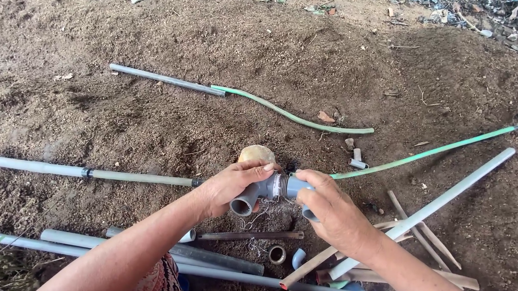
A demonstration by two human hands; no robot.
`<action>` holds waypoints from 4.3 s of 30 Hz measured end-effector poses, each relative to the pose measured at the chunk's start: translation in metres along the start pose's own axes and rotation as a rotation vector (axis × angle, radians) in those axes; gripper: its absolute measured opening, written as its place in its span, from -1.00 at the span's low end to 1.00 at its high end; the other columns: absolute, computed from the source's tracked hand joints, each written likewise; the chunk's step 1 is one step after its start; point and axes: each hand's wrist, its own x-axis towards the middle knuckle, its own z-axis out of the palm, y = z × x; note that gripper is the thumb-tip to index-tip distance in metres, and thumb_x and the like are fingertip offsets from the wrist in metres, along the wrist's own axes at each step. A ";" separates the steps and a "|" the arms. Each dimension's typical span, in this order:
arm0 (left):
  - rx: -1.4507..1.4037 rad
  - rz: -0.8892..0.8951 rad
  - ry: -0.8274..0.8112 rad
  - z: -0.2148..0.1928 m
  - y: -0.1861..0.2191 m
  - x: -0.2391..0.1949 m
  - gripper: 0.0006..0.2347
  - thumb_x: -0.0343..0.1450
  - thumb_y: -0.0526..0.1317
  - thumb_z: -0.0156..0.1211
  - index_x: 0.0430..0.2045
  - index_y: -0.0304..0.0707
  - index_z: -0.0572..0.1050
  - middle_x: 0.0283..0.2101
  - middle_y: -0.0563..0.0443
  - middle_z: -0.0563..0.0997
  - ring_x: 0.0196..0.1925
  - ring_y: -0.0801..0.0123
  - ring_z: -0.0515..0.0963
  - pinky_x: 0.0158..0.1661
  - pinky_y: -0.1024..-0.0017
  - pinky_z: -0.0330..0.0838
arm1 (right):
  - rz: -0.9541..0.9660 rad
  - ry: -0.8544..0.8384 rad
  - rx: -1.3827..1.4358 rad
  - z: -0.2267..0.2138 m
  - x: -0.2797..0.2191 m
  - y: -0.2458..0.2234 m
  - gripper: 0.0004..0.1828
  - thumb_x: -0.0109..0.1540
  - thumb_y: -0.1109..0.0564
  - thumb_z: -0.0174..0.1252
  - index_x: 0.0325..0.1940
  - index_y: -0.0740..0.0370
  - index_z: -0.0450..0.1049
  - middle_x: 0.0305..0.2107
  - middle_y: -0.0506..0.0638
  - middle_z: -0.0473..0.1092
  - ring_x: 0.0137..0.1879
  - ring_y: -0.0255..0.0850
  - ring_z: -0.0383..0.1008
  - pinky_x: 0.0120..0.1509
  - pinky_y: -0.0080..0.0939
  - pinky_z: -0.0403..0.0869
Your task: The person sits on the ground and assembles plastic pipe fittings by hand, then uses a hand saw to cut a wooden stick. They handle multiple pipe segments and fittings, connecting them together and cutting wood to size.
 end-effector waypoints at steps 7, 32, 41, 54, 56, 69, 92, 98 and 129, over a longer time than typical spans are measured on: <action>-0.036 -0.033 -0.011 -0.001 -0.001 -0.002 -0.65 0.33 -0.09 0.05 -0.10 -0.32 0.44 -0.22 -0.21 0.47 -0.45 0.37 0.46 -0.68 0.62 0.35 | 0.002 -0.041 -0.030 -0.002 -0.002 -0.004 -0.65 -0.08 0.43 0.17 -0.35 0.17 0.24 0.10 0.07 0.15 0.25 -0.03 0.20 0.41 -0.19 0.23; -0.054 -0.042 -0.011 -0.003 0.001 -0.006 -0.63 0.35 -0.07 -0.01 -0.06 -0.31 0.42 -0.21 -0.21 0.46 -0.40 0.38 0.47 -0.66 0.62 0.37 | -0.049 -0.036 -0.082 -0.003 0.000 -0.008 -0.68 -0.05 0.42 0.12 -0.30 0.17 0.28 0.09 0.11 0.17 0.23 -0.01 0.21 0.35 -0.12 0.27; -0.034 -0.053 -0.089 0.000 -0.004 -0.011 -0.64 0.33 -0.11 0.05 -0.09 -0.39 0.43 -0.27 -0.22 0.51 -0.43 0.33 0.52 -0.68 0.59 0.36 | -0.038 -0.065 0.015 -0.005 -0.003 -0.020 -0.76 -0.02 0.39 0.10 -0.34 0.17 0.34 0.11 0.05 0.16 0.18 -0.11 0.21 0.28 -0.20 0.29; -0.073 -0.153 -0.041 0.031 -0.039 -0.011 -0.54 0.30 -0.08 0.06 0.10 -0.20 0.32 -0.17 -0.14 0.51 -0.51 0.44 0.42 -0.62 0.56 0.25 | -0.027 0.210 0.157 0.012 0.002 -0.015 -0.70 0.09 0.20 0.18 -0.53 0.07 0.14 -0.37 -0.09 0.27 -0.24 -0.29 0.26 -0.17 -0.35 0.39; -0.074 -0.009 -0.027 0.035 -0.032 -0.008 -0.54 0.33 -0.05 0.05 0.11 -0.19 0.30 -0.13 -0.28 0.42 -0.48 0.28 0.49 -0.55 0.49 0.43 | 0.129 0.341 0.206 -0.003 0.016 -0.007 -0.72 0.06 0.24 0.25 -0.49 0.10 0.23 -0.39 -0.08 0.34 -0.20 -0.22 0.37 -0.06 -0.28 0.41; 0.123 0.177 0.450 0.002 -0.029 -0.024 -0.66 0.32 -0.24 0.11 0.00 -0.22 0.44 -0.25 -0.36 0.44 -0.51 0.01 0.53 -0.54 0.18 0.53 | 1.264 -0.135 0.468 0.113 -0.107 0.110 -0.47 -0.08 0.09 0.36 -0.08 0.14 0.35 -0.12 0.17 0.29 -0.04 0.06 0.41 -0.41 -0.06 0.56; 0.253 0.052 0.526 -0.004 -0.053 -0.045 -0.62 0.44 -0.36 -0.25 0.20 -0.28 0.16 0.04 -0.28 0.32 -0.29 -0.04 0.33 -0.34 0.06 0.29 | 1.238 0.238 0.224 0.146 -0.133 0.143 -0.59 0.17 0.19 0.08 0.06 0.40 0.22 -0.13 0.22 0.22 -0.22 -0.17 0.30 -0.20 -0.27 0.48; 0.352 0.105 0.521 -0.014 -0.066 -0.047 -0.62 0.44 -0.39 -0.19 0.20 -0.33 0.19 -0.06 -0.37 0.35 -0.36 -0.04 0.37 -0.49 0.14 0.24 | 1.693 0.359 -0.030 0.123 -0.229 0.167 -0.42 0.12 0.34 0.09 0.20 0.31 0.12 -0.02 0.17 0.16 0.02 -0.10 0.21 0.12 -0.15 0.34; 0.572 0.011 0.539 0.002 -0.063 -0.032 -0.55 0.34 -0.30 0.01 0.17 -0.27 0.27 -0.30 -0.44 0.52 -0.41 -0.02 0.54 -0.55 0.16 0.39 | 1.890 0.853 0.358 0.099 -0.250 0.219 -0.70 0.27 0.04 -0.01 -0.02 0.27 0.29 -0.19 0.04 0.34 -0.12 -0.26 0.42 0.08 -0.29 0.46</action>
